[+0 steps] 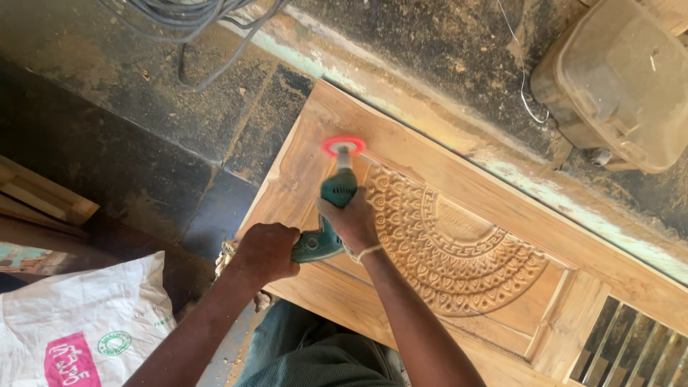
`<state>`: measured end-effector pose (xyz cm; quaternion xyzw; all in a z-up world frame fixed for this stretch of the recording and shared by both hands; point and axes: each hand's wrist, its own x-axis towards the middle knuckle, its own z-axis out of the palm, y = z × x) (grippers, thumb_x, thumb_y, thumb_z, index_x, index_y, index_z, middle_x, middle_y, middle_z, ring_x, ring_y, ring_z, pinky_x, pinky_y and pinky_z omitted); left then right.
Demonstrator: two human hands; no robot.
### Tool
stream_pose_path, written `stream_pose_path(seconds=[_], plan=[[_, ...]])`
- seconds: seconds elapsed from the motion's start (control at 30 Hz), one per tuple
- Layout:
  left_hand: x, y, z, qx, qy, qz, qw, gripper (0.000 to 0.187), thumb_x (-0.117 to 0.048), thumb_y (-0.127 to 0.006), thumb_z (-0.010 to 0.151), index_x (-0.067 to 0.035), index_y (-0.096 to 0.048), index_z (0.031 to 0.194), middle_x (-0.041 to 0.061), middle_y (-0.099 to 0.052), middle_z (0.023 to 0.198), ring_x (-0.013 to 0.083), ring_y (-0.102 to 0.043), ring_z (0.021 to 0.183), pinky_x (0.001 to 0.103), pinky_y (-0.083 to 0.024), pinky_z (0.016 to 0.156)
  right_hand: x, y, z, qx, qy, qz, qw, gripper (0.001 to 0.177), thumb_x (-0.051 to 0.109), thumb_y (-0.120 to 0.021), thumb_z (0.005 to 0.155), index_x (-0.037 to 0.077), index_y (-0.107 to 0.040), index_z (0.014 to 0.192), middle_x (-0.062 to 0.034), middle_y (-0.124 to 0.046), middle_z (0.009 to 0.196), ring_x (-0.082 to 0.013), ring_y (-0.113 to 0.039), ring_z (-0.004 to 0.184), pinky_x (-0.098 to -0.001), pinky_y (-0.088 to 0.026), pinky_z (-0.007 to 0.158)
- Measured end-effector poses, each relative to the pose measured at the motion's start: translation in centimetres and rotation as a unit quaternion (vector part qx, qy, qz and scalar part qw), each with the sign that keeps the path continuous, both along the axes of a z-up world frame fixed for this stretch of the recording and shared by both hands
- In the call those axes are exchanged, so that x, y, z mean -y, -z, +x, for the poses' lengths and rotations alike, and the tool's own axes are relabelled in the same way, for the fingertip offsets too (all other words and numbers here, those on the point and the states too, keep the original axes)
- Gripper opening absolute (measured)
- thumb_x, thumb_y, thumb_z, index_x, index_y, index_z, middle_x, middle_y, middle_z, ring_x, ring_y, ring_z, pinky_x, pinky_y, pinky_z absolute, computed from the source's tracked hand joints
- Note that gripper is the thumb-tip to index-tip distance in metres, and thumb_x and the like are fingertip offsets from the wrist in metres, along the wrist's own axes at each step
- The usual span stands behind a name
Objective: The person sands the carved surface of a wooden door using a hand-held power sander with a red sanding disc.
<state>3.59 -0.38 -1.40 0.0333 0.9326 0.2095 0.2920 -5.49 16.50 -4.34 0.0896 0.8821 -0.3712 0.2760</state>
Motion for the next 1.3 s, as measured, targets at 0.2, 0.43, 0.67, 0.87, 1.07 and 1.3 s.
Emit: stream_pose_path(seconds=[0.2, 0.43, 0.67, 0.87, 1.07, 1.3], plan=[[-3.3, 0.3, 4.3, 0.024, -0.038, 0.017, 0.999, 0.039, -0.027, -0.075, 0.071, -0.007, -0.068, 0.103, 0.016, -0.073, 0.091, 0.0337, -0.071, 0.090, 0.047, -0.058, 0.082, -2.2, 0.3, 2.3, -0.013, -0.061, 0.026, 0.998, 0.076, 0.048, -0.082, 0.069, -0.005, -0.050, 0.114, -0.0288, -0.072, 0.094, -0.0428, -0.073, 0.089, -0.0486, -0.060, 0.076], [-4.4, -0.8, 8.9, 0.112, -0.039, -0.005, 0.993, 0.040, -0.030, -0.074, 0.076, -0.005, -0.065, 0.105, 0.017, -0.073, 0.090, 0.0319, -0.073, 0.087, 0.044, -0.058, 0.084, -2.4, -0.5, 6.7, 0.010, -0.088, -0.007, 0.996, 0.069, 0.046, -0.080, 0.071, -0.002, -0.052, 0.111, -0.0240, -0.073, 0.085, -0.0402, -0.076, 0.079, -0.0491, -0.061, 0.071], [-4.3, -1.3, 15.4, 0.169, -0.035, -0.025, 0.985, 0.039, -0.030, -0.074, 0.079, -0.006, -0.062, 0.106, 0.015, -0.073, 0.092, 0.0285, -0.074, 0.086, 0.040, -0.061, 0.085, -2.0, -0.5, 12.9, 0.026, -0.094, -0.047, 0.994, 0.069, 0.045, -0.080, 0.073, -0.001, -0.049, 0.115, -0.0239, -0.073, 0.082, -0.0417, -0.075, 0.076, -0.0515, -0.061, 0.069], [-6.0, -3.6, 19.7, 0.259, -0.121, 0.014, 0.958, 0.042, -0.039, -0.079, 0.077, -0.010, -0.063, 0.104, 0.016, -0.073, 0.097, 0.0315, -0.072, 0.098, 0.043, -0.059, 0.089, -3.2, -2.2, 16.1, 0.070, -0.163, -0.042, 0.983, 0.077, 0.048, -0.083, 0.070, 0.001, -0.049, 0.121, -0.0245, -0.073, 0.088, -0.0429, -0.073, 0.082, -0.0522, -0.060, 0.073], [-9.1, -1.9, 15.7, 0.190, -0.160, 0.055, 0.967, 0.049, -0.044, -0.076, 0.079, -0.011, -0.064, 0.113, 0.018, -0.072, 0.098, 0.0356, -0.072, 0.094, 0.048, -0.059, 0.087, -4.4, -0.5, 10.8, 0.039, -0.220, 0.025, 0.974, 0.074, 0.044, -0.081, 0.071, 0.005, -0.050, 0.126, -0.0209, -0.074, 0.094, -0.0388, -0.074, 0.084, -0.0502, -0.059, 0.073], [-9.9, 0.1, 3.2, 0.105, -0.116, 0.062, 0.986, 0.058, -0.054, -0.074, 0.082, -0.006, -0.063, 0.111, 0.017, -0.073, 0.097, 0.0360, -0.072, 0.090, 0.049, -0.059, 0.082, -6.5, 1.2, -1.6, -0.019, -0.195, 0.009, 0.981, 0.097, 0.052, -0.079, 0.069, 0.008, -0.038, 0.145, -0.0209, -0.074, 0.096, -0.0385, -0.075, 0.084, -0.0469, -0.060, 0.074]])
